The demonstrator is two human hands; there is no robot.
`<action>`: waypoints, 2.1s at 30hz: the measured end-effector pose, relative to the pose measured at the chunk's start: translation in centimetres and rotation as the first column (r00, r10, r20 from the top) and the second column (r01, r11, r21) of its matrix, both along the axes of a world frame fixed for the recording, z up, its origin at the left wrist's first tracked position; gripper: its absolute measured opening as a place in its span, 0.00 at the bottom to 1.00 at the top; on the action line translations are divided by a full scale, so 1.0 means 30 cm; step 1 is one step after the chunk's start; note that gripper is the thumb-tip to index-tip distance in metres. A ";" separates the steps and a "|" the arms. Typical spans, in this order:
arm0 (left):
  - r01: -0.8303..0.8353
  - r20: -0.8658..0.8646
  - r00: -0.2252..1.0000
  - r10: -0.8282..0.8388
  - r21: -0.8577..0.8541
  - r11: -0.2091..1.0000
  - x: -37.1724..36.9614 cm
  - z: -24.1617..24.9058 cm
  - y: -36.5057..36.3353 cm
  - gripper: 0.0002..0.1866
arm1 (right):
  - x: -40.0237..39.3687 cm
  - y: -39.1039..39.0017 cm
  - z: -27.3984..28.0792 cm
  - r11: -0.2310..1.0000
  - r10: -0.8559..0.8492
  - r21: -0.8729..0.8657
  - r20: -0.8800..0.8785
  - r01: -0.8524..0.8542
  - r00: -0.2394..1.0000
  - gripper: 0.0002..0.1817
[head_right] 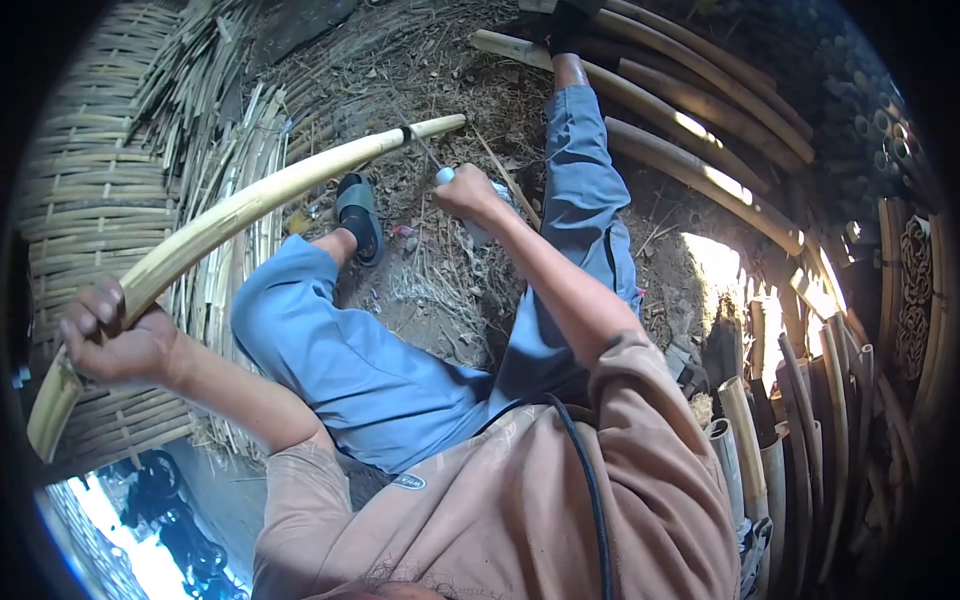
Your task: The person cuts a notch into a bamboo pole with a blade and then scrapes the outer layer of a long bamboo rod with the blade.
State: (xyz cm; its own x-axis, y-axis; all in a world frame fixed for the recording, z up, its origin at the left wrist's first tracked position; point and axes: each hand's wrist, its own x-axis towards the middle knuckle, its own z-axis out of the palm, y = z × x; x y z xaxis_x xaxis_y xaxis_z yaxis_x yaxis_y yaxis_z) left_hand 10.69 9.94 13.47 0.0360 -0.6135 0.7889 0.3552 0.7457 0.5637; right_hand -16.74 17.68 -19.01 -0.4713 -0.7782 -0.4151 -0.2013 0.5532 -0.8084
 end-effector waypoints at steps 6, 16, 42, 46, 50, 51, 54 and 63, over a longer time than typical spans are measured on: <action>-0.020 -0.047 0.999 0.020 -0.012 1.000 -0.018 0.000 0.004 0.16 | 0.163 0.173 0.217 0.947 0.192 -0.281 0.110 -0.155 0.975 0.10; -0.051 -0.065 0.997 0.052 0.012 0.999 -0.009 -0.003 0.023 0.15 | 0.111 0.133 0.195 0.977 0.104 -0.205 0.229 -0.056 0.968 0.09; -0.450 -0.199 0.850 0.487 0.207 0.869 -0.045 -0.015 0.001 0.09 | 0.254 0.156 0.166 0.973 0.088 -0.228 0.193 -0.042 0.977 0.11; -0.336 -0.298 0.875 0.381 0.193 0.922 -0.051 -0.013 0.010 0.17 | 0.217 0.030 -0.013 0.985 -0.064 -0.144 0.175 0.090 0.983 0.10; -0.280 -0.344 0.888 0.304 0.120 0.953 -0.070 -0.021 0.032 0.29 | 0.125 -0.031 0.025 0.994 -0.041 -0.095 0.061 0.047 0.997 0.09; -0.301 -0.324 0.890 0.321 0.112 0.947 -0.062 -0.028 0.030 0.29 | 0.146 0.016 0.140 0.993 0.004 -0.116 0.133 0.012 0.991 0.10; -0.344 -0.309 0.882 0.356 0.093 0.934 -0.048 -0.041 0.001 0.30 | 0.256 0.125 0.244 0.972 0.109 -0.229 0.251 -0.051 0.962 0.09; -0.404 -0.248 0.878 0.409 0.075 0.912 -0.090 -0.037 0.021 0.33 | 0.139 0.002 0.147 0.991 -0.025 -0.123 0.161 0.045 0.987 0.08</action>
State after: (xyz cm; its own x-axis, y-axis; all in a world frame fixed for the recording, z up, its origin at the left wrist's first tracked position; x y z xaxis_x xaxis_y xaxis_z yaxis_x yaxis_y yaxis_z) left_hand 7.99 10.58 12.37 0.4819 -0.5175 0.7070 0.1559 0.8447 0.5120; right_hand -12.56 17.74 -14.59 -0.4346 -0.8131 -0.3872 -0.0469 0.4498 -0.8919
